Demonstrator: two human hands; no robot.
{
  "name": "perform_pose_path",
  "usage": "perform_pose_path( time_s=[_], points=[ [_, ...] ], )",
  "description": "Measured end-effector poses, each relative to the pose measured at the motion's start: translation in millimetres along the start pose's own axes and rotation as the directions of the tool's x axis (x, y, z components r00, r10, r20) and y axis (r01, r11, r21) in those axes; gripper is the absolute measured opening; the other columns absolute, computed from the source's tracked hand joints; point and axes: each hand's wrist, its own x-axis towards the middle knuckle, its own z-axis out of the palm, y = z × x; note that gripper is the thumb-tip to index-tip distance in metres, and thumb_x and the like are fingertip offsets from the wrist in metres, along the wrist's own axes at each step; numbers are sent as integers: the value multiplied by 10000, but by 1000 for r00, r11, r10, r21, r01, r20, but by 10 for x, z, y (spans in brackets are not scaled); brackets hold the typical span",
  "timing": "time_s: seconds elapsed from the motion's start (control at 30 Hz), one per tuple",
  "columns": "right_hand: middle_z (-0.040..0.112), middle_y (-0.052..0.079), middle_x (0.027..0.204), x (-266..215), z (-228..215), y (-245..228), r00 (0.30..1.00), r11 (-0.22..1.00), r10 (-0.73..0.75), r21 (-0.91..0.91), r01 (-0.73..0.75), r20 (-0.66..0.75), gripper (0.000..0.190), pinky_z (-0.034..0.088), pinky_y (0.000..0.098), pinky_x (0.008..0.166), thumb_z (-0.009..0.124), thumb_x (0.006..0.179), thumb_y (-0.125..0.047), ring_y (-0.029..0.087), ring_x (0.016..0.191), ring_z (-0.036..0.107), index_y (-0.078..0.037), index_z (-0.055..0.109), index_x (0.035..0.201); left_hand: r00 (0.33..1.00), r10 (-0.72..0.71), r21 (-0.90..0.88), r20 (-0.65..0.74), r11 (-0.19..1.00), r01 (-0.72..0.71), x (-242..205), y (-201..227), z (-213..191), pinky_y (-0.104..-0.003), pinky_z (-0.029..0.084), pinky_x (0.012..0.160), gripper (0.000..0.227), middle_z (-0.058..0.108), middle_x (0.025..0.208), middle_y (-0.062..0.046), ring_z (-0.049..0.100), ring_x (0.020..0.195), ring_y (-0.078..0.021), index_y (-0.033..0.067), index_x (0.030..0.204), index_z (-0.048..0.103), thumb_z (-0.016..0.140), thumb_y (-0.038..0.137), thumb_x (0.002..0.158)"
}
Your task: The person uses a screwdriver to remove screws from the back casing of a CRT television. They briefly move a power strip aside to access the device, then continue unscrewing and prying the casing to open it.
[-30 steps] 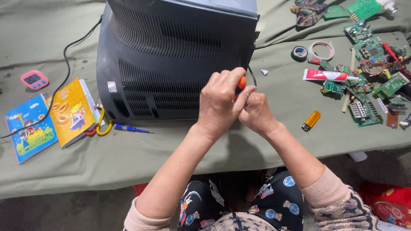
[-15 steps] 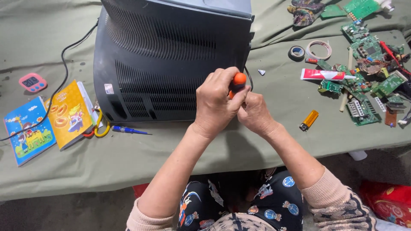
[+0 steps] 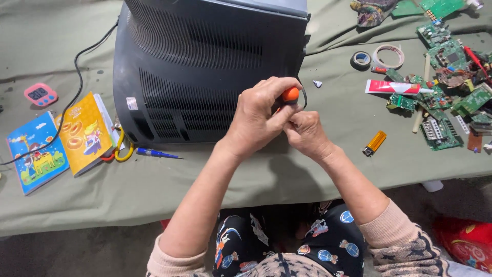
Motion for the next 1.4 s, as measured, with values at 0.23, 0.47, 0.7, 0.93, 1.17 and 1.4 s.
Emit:
perform_pose_path(
  time_s=[0.23, 0.47, 0.7, 0.93, 1.17, 1.4],
  points=[
    [628, 96, 647, 162, -72, -465, 998, 993, -53, -105, 54, 20, 202, 518, 384, 565, 620, 905, 56, 291, 637, 652, -63, 654, 745, 969, 94, 331, -229, 944, -14, -18, -97, 232, -371, 575, 711, 336, 597, 836, -34, 654, 777, -264, 138, 1107, 633, 819, 287, 871],
    [608, 109, 641, 83, 4, -288, 999, 1000, -15, -24, 14, -36, 220, 539, 393, 621, 584, 906, 61, 340, 674, 672, -60, 666, 741, 983, 44, 306, -180, 952, 13, -92, -43, 207, -463, 580, 749, 461, 665, 956, -95, 685, 849, -339, 105, 1234, 627, 836, 206, 835],
    [644, 16, 625, 56, -11, -15, 1000, 995, 12, 102, -13, 9, 301, 528, 326, 640, 629, 881, 100, 180, 649, 669, -147, 725, 739, 997, -59, 63, -41, 996, 62, -24, -97, 156, -427, 603, 777, 356, 720, 885, -42, 706, 870, -289, 204, 1177, 644, 783, 170, 850],
    [603, 110, 626, 122, -43, -463, 999, 998, -22, -61, 20, -25, 186, 486, 418, 580, 629, 842, 40, 302, 617, 606, -73, 623, 694, 967, 93, 435, -235, 900, 19, -52, -115, 362, -375, 564, 698, 375, 602, 805, -36, 629, 756, -252, 158, 1115, 559, 797, 328, 881],
    [516, 30, 565, 100, 16, -257, 998, 996, -48, -71, 46, -29, 227, 479, 313, 555, 569, 805, 74, 255, 574, 580, -97, 567, 656, 989, -23, 152, -144, 987, 45, -87, -46, 235, -429, 581, 815, 439, 670, 994, -64, 686, 930, -320, 189, 1265, 618, 820, 221, 876],
    [537, 72, 584, 91, 23, -197, 999, 999, -29, 21, 29, 21, 241, 477, 318, 572, 589, 859, 66, 236, 588, 578, -82, 595, 669, 998, -37, 69, -49, 997, 40, -48, -26, 156, -374, 588, 733, 335, 702, 875, -26, 728, 803, -272, 170, 1221, 636, 770, 170, 915]
  ],
)
